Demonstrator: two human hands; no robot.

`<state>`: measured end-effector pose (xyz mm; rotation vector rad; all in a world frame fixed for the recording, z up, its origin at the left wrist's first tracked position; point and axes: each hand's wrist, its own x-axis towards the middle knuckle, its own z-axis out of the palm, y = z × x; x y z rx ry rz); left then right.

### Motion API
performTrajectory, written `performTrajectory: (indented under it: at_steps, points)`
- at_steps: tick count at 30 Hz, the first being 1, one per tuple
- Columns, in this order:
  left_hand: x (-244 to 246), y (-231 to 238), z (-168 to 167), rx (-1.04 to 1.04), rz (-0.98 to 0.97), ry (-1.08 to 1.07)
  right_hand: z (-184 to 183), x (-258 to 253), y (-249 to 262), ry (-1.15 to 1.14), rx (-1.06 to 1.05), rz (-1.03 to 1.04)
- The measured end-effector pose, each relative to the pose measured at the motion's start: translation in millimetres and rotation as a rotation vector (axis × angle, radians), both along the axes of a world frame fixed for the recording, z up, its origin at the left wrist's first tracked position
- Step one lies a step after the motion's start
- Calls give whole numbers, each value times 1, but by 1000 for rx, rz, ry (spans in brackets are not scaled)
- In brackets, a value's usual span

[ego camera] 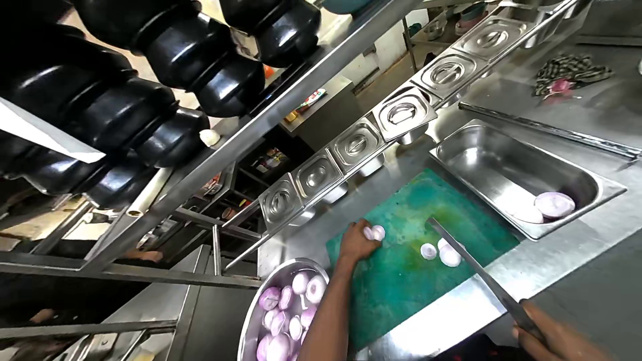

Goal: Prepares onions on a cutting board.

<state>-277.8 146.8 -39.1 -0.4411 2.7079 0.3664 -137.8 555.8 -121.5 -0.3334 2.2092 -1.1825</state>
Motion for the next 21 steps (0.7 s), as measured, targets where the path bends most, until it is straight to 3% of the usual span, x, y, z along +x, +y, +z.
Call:
performTrajectory:
  at_steps: [11,14,17,21]
  points:
    - [-8,16,-20,-157,15,-64,0,3,3,52,-13,-69]
    - [-4,7,-22,-101,13,-27,-1,3,2,51,-20,-84]
    - [-1,-12,-20,218,164,38,1,1,2,42,-21,-106]
    - [1,-40,5,957,488,-52,0,0,3,36,-30,-111]
